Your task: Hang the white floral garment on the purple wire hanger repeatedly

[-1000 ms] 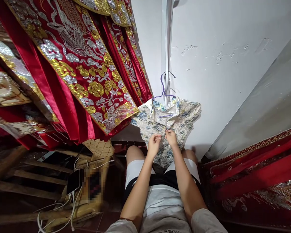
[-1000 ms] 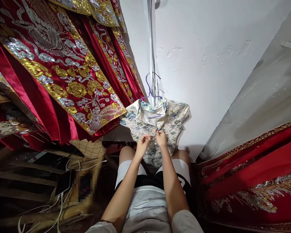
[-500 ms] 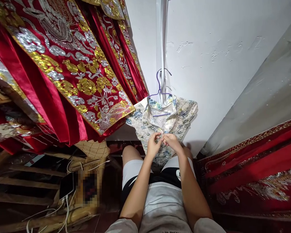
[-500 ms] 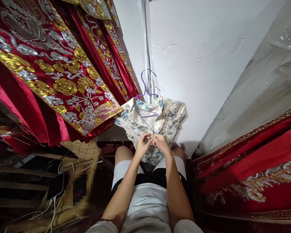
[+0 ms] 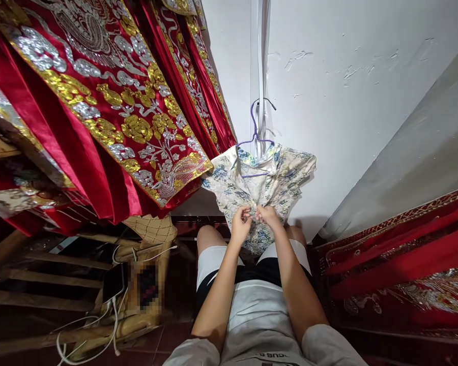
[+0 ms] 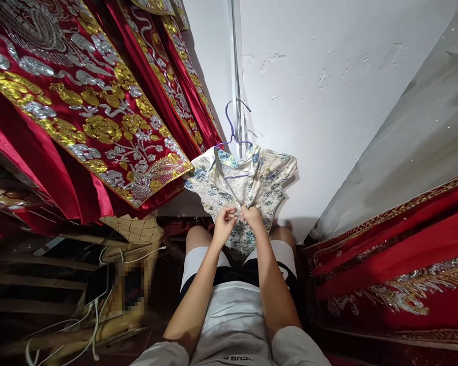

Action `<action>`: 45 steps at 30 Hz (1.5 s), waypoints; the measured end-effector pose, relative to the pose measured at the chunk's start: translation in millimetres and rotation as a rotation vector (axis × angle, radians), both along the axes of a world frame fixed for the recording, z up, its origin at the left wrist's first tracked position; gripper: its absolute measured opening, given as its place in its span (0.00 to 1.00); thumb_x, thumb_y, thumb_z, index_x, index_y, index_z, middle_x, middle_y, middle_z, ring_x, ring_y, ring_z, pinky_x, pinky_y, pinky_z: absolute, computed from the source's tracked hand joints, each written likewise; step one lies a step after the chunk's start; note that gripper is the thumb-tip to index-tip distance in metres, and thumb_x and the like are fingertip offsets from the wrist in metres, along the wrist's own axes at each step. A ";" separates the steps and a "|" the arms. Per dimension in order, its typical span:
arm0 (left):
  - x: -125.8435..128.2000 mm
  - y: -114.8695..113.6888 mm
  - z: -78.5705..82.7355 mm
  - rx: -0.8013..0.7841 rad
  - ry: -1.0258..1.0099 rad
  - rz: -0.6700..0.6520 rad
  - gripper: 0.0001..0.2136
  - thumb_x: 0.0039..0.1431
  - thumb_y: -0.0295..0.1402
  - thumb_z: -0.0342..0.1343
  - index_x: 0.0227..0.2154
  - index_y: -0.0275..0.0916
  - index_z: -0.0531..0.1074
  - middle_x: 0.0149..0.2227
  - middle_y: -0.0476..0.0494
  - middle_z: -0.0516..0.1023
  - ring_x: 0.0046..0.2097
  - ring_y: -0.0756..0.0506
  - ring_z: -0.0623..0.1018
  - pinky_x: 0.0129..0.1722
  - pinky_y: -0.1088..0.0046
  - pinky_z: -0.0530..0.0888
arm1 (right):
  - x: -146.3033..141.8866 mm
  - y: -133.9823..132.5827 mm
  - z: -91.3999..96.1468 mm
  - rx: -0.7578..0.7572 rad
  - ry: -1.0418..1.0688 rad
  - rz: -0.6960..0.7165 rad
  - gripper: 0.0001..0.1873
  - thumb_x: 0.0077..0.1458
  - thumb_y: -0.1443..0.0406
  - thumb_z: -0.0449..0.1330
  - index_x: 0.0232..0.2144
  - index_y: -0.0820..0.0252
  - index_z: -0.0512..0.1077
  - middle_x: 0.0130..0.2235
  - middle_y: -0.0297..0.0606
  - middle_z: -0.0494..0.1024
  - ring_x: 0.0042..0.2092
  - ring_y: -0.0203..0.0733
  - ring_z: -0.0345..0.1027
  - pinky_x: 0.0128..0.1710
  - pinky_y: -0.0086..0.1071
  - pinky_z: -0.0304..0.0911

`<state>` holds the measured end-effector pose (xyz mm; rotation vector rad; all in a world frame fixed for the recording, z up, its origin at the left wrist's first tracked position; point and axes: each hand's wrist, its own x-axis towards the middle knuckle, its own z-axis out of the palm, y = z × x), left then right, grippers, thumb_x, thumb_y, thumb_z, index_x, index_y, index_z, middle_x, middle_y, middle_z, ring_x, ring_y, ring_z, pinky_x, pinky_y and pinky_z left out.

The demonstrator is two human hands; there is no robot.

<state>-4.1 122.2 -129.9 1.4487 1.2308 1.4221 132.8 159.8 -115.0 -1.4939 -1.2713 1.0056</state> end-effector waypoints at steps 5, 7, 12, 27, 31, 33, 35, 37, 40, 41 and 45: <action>14.3 -6.6 1.5 0.107 0.054 -0.012 0.08 0.51 0.27 0.62 0.35 0.40 0.74 0.35 0.47 0.77 0.41 0.44 0.76 0.46 0.68 0.71 | 17.1 -30.2 10.1 -0.138 0.087 0.206 0.23 0.52 0.51 0.62 0.13 0.57 0.69 0.16 0.38 0.72 0.18 0.37 0.59 0.19 0.31 0.54; 18.8 -11.0 4.5 0.164 0.078 -0.025 0.01 0.56 0.30 0.59 0.32 0.40 0.73 0.31 0.48 0.75 0.38 0.45 0.75 0.43 0.70 0.70 | 20.9 -36.9 19.1 -0.132 0.106 0.242 0.24 0.52 0.49 0.63 0.14 0.57 0.70 0.16 0.36 0.71 0.19 0.36 0.58 0.20 0.31 0.55; 21.0 -19.9 14.1 0.205 0.083 0.015 0.08 0.60 0.32 0.58 0.25 0.40 0.70 0.26 0.50 0.72 0.32 0.46 0.74 0.37 0.72 0.69 | 20.4 -44.8 38.2 -0.100 0.153 0.305 0.24 0.51 0.48 0.64 0.15 0.58 0.72 0.17 0.35 0.70 0.20 0.35 0.56 0.21 0.31 0.54; 28.5 -11.5 -2.4 0.059 0.064 0.008 0.09 0.57 0.37 0.59 0.25 0.39 0.71 0.24 0.49 0.74 0.26 0.48 0.73 0.31 0.74 0.68 | 12.9 -44.5 108.5 0.138 0.401 0.111 0.19 0.49 0.49 0.66 0.23 0.58 0.72 0.18 0.31 0.70 0.19 0.31 0.52 0.18 0.29 0.45; 29.3 -12.1 -6.8 0.067 0.085 -0.017 0.10 0.56 0.38 0.59 0.25 0.38 0.70 0.23 0.50 0.72 0.27 0.49 0.71 0.31 0.74 0.67 | 0.3 -34.2 173.5 0.340 0.476 0.059 0.18 0.52 0.52 0.67 0.24 0.60 0.73 0.19 0.31 0.70 0.19 0.29 0.53 0.18 0.26 0.44; 29.6 -12.7 -8.6 0.074 0.078 -0.022 0.11 0.57 0.39 0.59 0.24 0.38 0.70 0.23 0.50 0.72 0.27 0.49 0.71 0.31 0.74 0.67 | -5.0 -33.2 194.1 0.395 0.467 0.060 0.18 0.55 0.53 0.66 0.24 0.60 0.72 0.18 0.30 0.69 0.19 0.28 0.52 0.18 0.25 0.45; 28.3 -13.5 -6.1 0.078 0.065 -0.028 0.13 0.56 0.41 0.61 0.23 0.38 0.70 0.23 0.49 0.72 0.26 0.49 0.71 0.30 0.74 0.68 | -9.0 -35.8 200.0 0.407 0.445 0.085 0.17 0.57 0.54 0.65 0.24 0.61 0.73 0.18 0.30 0.70 0.18 0.28 0.52 0.18 0.25 0.45; 24.5 -14.4 7.0 0.081 0.042 -0.023 0.14 0.56 0.43 0.62 0.25 0.37 0.73 0.24 0.48 0.74 0.27 0.48 0.73 0.30 0.73 0.70 | -11.5 -41.0 193.7 0.391 0.438 0.118 0.16 0.58 0.56 0.63 0.24 0.61 0.73 0.18 0.30 0.70 0.18 0.28 0.53 0.19 0.25 0.46; 13.8 -15.8 54.8 0.204 -0.078 0.073 0.14 0.61 0.43 0.61 0.40 0.36 0.77 0.34 0.42 0.80 0.35 0.46 0.79 0.37 0.70 0.75 | -13.5 -50.2 177.6 0.376 0.423 0.141 0.15 0.59 0.56 0.61 0.25 0.60 0.73 0.18 0.29 0.70 0.19 0.29 0.54 0.20 0.25 0.48; 9.5 -15.8 77.0 0.304 -0.121 0.121 0.15 0.63 0.42 0.61 0.45 0.37 0.77 0.37 0.41 0.81 0.38 0.45 0.79 0.41 0.69 0.75 | -13.8 -53.1 174.6 0.386 0.409 0.139 0.15 0.59 0.56 0.61 0.25 0.59 0.72 0.18 0.29 0.69 0.19 0.30 0.54 0.20 0.25 0.49; -3.2 -9.8 165.8 0.658 0.109 0.090 0.10 0.69 0.37 0.57 0.47 0.40 0.77 0.43 0.42 0.80 0.41 0.47 0.78 0.43 0.70 0.75 | -12.1 -56.7 179.6 0.477 0.335 0.138 0.16 0.60 0.55 0.59 0.25 0.58 0.72 0.18 0.29 0.69 0.20 0.31 0.56 0.22 0.27 0.51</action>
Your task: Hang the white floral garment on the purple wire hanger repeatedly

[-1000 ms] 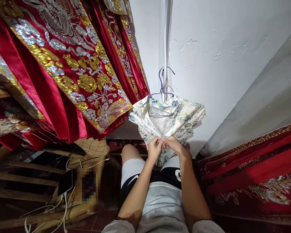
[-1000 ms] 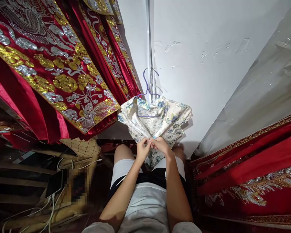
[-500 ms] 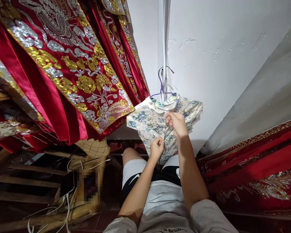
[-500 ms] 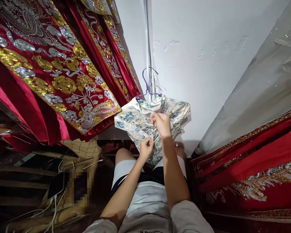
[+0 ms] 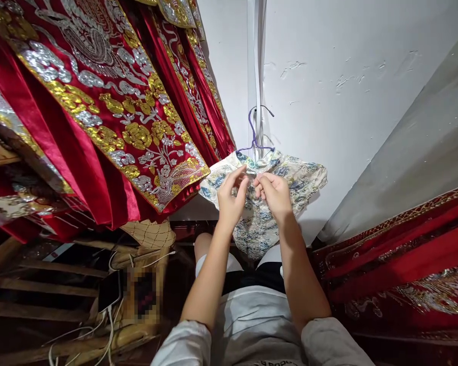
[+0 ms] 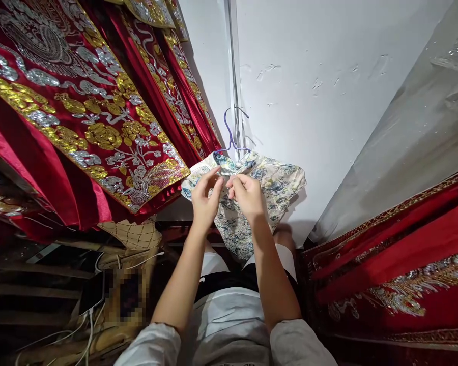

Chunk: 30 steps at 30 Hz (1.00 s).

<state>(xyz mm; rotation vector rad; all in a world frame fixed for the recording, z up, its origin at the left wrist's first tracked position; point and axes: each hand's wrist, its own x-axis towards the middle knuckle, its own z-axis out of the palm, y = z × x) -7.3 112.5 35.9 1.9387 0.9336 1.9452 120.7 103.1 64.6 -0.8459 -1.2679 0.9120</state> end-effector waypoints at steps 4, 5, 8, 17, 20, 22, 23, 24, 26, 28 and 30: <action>-3.2 9.2 48.2 0.166 0.248 0.063 0.06 0.68 0.33 0.57 0.35 0.38 0.75 0.35 0.44 0.77 0.37 0.48 0.75 0.40 0.71 0.73 | 5.5 15.7 -3.4 0.031 -0.087 -0.043 0.15 0.59 0.56 0.57 0.25 0.58 0.73 0.19 0.30 0.69 0.22 0.33 0.60 0.24 0.28 0.54; -5.9 11.6 53.5 0.193 0.224 0.099 0.06 0.68 0.32 0.56 0.35 0.38 0.74 0.35 0.44 0.76 0.38 0.48 0.75 0.41 0.71 0.72 | 6.5 20.3 -11.3 0.006 -0.108 -0.073 0.14 0.58 0.57 0.57 0.24 0.58 0.72 0.19 0.30 0.69 0.22 0.34 0.60 0.25 0.29 0.54; -28.6 22.2 55.7 0.184 -0.036 0.215 0.06 0.69 0.34 0.56 0.36 0.39 0.73 0.37 0.44 0.76 0.41 0.47 0.76 0.45 0.69 0.72 | 8.1 26.2 -48.8 -0.137 -0.109 -0.156 0.13 0.53 0.60 0.58 0.19 0.57 0.69 0.17 0.29 0.65 0.21 0.34 0.56 0.23 0.30 0.50; -96.9 48.9 -34.3 -0.296 -0.861 0.122 0.12 0.66 0.42 0.58 0.36 0.37 0.69 0.35 0.45 0.76 0.40 0.48 0.78 0.47 0.67 0.75 | 35.0 3.6 -89.3 -0.195 0.113 0.011 0.14 0.48 0.59 0.61 0.16 0.57 0.66 0.16 0.29 0.60 0.20 0.31 0.50 0.23 0.30 0.46; -80.5 38.3 -47.5 -0.197 -0.734 0.164 0.14 0.63 0.44 0.62 0.35 0.38 0.71 0.41 0.43 0.78 0.48 0.46 0.78 0.55 0.66 0.72 | 57.7 -1.4 -78.2 -0.162 0.210 -0.013 0.16 0.49 0.57 0.60 0.17 0.55 0.61 0.17 0.27 0.56 0.19 0.30 0.45 0.21 0.30 0.43; -70.2 31.8 -47.8 -0.102 -0.542 0.167 0.15 0.63 0.47 0.62 0.37 0.39 0.72 0.47 0.41 0.79 0.54 0.44 0.77 0.59 0.65 0.70 | 70.8 -5.6 -74.3 -0.138 0.297 -0.025 0.18 0.50 0.57 0.60 0.17 0.54 0.59 0.15 0.24 0.51 0.18 0.30 0.40 0.20 0.30 0.41; -66.8 30.2 -47.0 -0.077 -0.459 0.159 0.16 0.64 0.49 0.60 0.38 0.39 0.72 0.49 0.40 0.79 0.55 0.43 0.76 0.60 0.65 0.69 | 75.4 -7.7 -73.3 -0.127 0.318 -0.024 0.18 0.51 0.57 0.59 0.17 0.54 0.58 0.15 0.23 0.48 0.17 0.30 0.38 0.19 0.30 0.41; -64.9 30.0 -46.4 -0.079 -0.422 0.144 0.17 0.65 0.50 0.58 0.39 0.40 0.72 0.50 0.40 0.79 0.54 0.43 0.77 0.58 0.66 0.70 | 78.2 -9.8 -72.6 -0.121 0.312 -0.018 0.18 0.51 0.57 0.59 0.16 0.54 0.59 0.14 0.23 0.47 0.17 0.30 0.37 0.19 0.30 0.40; -66.2 33.7 -46.7 -0.162 -0.516 0.120 0.18 0.65 0.51 0.57 0.39 0.40 0.71 0.46 0.41 0.79 0.48 0.45 0.79 0.50 0.68 0.74 | 78.7 -13.8 -71.1 -0.121 0.249 0.001 0.17 0.51 0.57 0.59 0.16 0.55 0.62 0.14 0.25 0.51 0.17 0.30 0.40 0.19 0.29 0.41; -74.1 40.3 -48.8 -0.269 -0.710 0.132 0.18 0.64 0.51 0.57 0.37 0.39 0.69 0.39 0.44 0.79 0.41 0.47 0.80 0.41 0.72 0.75 | 73.8 -17.5 -68.7 -0.163 0.140 0.074 0.15 0.50 0.59 0.61 0.16 0.57 0.67 0.14 0.28 0.59 0.18 0.30 0.46 0.19 0.29 0.43; -86.0 46.3 -51.8 -0.358 -0.856 0.187 0.17 0.64 0.49 0.57 0.33 0.38 0.68 0.33 0.47 0.77 0.34 0.49 0.78 0.37 0.74 0.73 | 66.8 -20.3 -65.7 -0.248 -0.026 0.226 0.13 0.50 0.60 0.62 0.17 0.58 0.72 0.15 0.30 0.64 0.19 0.32 0.52 0.21 0.30 0.47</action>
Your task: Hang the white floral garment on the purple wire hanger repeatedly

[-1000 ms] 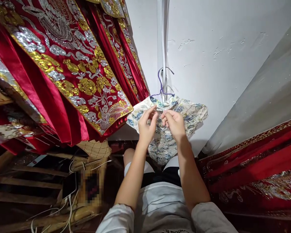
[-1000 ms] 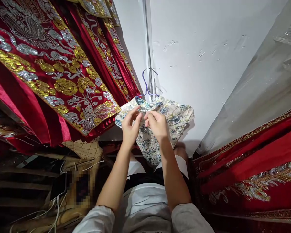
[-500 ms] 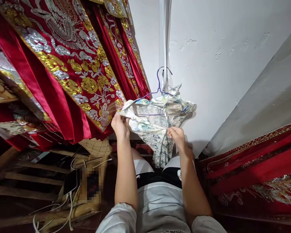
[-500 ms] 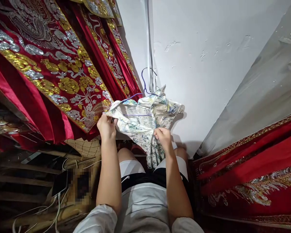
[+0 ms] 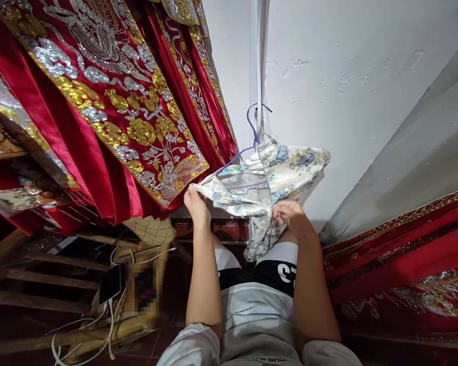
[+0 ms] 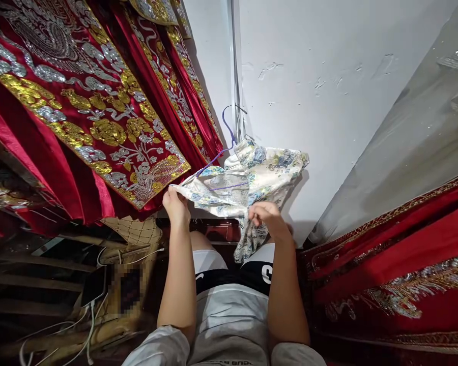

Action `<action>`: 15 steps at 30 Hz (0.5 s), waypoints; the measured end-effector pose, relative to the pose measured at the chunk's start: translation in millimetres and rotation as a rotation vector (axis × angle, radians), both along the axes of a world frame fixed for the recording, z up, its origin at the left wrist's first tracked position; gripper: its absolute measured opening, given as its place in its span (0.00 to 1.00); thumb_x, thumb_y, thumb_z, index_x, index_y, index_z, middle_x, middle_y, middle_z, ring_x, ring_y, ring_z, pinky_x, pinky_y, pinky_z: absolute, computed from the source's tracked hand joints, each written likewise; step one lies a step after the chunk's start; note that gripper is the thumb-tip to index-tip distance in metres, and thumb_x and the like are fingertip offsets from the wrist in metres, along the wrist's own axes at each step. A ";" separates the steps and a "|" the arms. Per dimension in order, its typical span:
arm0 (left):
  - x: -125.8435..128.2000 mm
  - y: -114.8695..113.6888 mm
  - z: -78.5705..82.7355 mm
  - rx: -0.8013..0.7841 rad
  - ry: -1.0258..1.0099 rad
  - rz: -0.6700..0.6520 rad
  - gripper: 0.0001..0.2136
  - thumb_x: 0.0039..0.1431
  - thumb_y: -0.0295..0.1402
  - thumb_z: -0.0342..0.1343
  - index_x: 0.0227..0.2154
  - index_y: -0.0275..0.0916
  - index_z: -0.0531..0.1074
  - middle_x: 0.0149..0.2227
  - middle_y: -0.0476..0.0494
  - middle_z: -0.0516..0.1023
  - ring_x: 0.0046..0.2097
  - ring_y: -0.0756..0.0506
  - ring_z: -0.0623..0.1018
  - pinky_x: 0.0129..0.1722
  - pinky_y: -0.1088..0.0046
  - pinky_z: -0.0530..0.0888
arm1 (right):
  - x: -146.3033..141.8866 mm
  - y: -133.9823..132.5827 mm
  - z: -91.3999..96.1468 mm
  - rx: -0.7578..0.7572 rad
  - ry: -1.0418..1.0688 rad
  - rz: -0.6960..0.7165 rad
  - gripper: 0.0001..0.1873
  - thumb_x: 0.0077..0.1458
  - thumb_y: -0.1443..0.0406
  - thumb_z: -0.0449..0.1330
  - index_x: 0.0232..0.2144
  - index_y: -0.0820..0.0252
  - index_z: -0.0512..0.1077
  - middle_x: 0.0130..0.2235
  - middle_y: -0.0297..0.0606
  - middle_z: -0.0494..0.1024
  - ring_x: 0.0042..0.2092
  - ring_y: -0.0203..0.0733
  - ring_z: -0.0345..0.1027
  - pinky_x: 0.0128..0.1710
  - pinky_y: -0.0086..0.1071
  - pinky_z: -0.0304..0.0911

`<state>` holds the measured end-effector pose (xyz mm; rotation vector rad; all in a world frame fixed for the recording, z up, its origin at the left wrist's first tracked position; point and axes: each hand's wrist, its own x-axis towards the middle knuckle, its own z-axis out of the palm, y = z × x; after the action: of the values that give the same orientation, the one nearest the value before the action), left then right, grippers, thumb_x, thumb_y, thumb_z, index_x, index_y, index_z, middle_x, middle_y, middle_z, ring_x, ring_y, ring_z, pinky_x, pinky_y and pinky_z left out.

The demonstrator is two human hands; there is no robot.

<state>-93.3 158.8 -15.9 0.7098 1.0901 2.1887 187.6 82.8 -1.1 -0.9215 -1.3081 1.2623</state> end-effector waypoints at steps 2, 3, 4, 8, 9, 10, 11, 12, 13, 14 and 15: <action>-11.0 3.1 -3.6 -0.087 -0.064 0.015 0.15 0.64 0.44 0.58 0.30 0.37 0.68 0.29 0.48 0.76 0.31 0.50 0.76 0.36 0.74 0.73 | -6.3 -1.0 1.8 -0.070 -0.188 0.202 0.14 0.51 0.59 0.62 0.18 0.59 0.74 0.16 0.32 0.68 0.20 0.33 0.55 0.22 0.30 0.50; -14.4 3.3 -6.1 -0.129 -0.091 -0.010 0.15 0.63 0.43 0.58 0.28 0.37 0.68 0.28 0.48 0.76 0.30 0.50 0.76 0.36 0.74 0.73 | -8.8 -0.7 1.6 -0.096 -0.266 0.284 0.14 0.51 0.59 0.62 0.18 0.59 0.75 0.16 0.32 0.69 0.21 0.34 0.57 0.22 0.29 0.51; -15.8 2.6 -9.4 -0.170 -0.118 -0.058 0.14 0.63 0.41 0.59 0.28 0.37 0.69 0.27 0.48 0.76 0.30 0.50 0.76 0.36 0.74 0.73 | -10.8 0.2 0.6 -0.116 -0.320 0.341 0.14 0.51 0.59 0.62 0.19 0.59 0.76 0.17 0.32 0.70 0.21 0.34 0.58 0.23 0.29 0.52; -1.7 -7.5 -33.2 -0.272 -0.168 -0.232 0.14 0.61 0.39 0.62 0.26 0.37 0.69 0.24 0.49 0.73 0.29 0.50 0.75 0.35 0.73 0.73 | -14.7 6.2 -10.2 -0.173 -0.436 0.423 0.13 0.49 0.59 0.63 0.18 0.59 0.77 0.18 0.34 0.73 0.23 0.36 0.63 0.23 0.28 0.56; 4.5 -11.4 -39.9 -0.280 -0.155 -0.247 0.14 0.59 0.39 0.64 0.25 0.36 0.68 0.24 0.50 0.73 0.28 0.51 0.73 0.34 0.74 0.72 | -14.9 7.5 -13.4 -0.189 -0.459 0.427 0.13 0.49 0.59 0.64 0.18 0.59 0.77 0.18 0.34 0.73 0.23 0.36 0.63 0.23 0.28 0.57; 10.4 -15.4 -45.3 -0.284 -0.139 -0.259 0.14 0.57 0.38 0.65 0.25 0.36 0.68 0.23 0.51 0.72 0.27 0.52 0.71 0.33 0.75 0.70 | -14.9 8.6 -16.2 -0.206 -0.481 0.429 0.14 0.50 0.59 0.65 0.18 0.59 0.77 0.18 0.35 0.74 0.23 0.36 0.63 0.23 0.28 0.58; 15.9 -19.6 -48.8 -0.287 -0.126 -0.276 0.15 0.55 0.38 0.67 0.24 0.36 0.68 0.23 0.52 0.71 0.26 0.52 0.70 0.32 0.76 0.69 | -14.8 9.6 -18.4 -0.226 -0.499 0.427 0.14 0.50 0.58 0.65 0.18 0.59 0.78 0.19 0.35 0.74 0.23 0.35 0.63 0.23 0.28 0.58; 20.8 -23.8 -49.6 -0.283 -0.111 -0.309 0.15 0.54 0.38 0.68 0.24 0.37 0.68 0.23 0.53 0.70 0.25 0.53 0.68 0.30 0.77 0.68 | -14.9 10.5 -20.1 -0.242 -0.504 0.413 0.14 0.51 0.57 0.66 0.20 0.60 0.79 0.20 0.36 0.75 0.23 0.35 0.63 0.24 0.28 0.59; 25.2 -28.2 -47.4 -0.265 -0.093 -0.360 0.16 0.53 0.39 0.69 0.25 0.37 0.68 0.23 0.53 0.70 0.25 0.53 0.68 0.29 0.77 0.67 | -15.2 11.7 -21.3 -0.254 -0.489 0.376 0.15 0.52 0.56 0.66 0.21 0.60 0.79 0.21 0.36 0.76 0.24 0.35 0.63 0.24 0.28 0.59; 29.5 -32.9 -42.4 -0.229 -0.071 -0.426 0.17 0.53 0.42 0.69 0.26 0.38 0.68 0.24 0.53 0.69 0.25 0.53 0.68 0.29 0.77 0.67 | -16.0 13.1 -22.0 -0.259 -0.456 0.316 0.16 0.53 0.54 0.66 0.24 0.60 0.80 0.24 0.37 0.77 0.25 0.35 0.64 0.24 0.28 0.60; 34.0 -38.1 -34.9 -0.177 -0.036 -0.503 0.17 0.53 0.44 0.69 0.27 0.38 0.69 0.25 0.53 0.69 0.26 0.52 0.68 0.29 0.77 0.67 | -17.1 14.8 -22.4 -0.255 -0.406 0.237 0.18 0.54 0.51 0.66 0.27 0.60 0.80 0.26 0.38 0.78 0.26 0.36 0.65 0.25 0.29 0.61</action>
<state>-59.3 120.7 -50.8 0.7640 0.9487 1.6524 170.5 97.6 -23.5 -1.2810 -1.6337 1.5021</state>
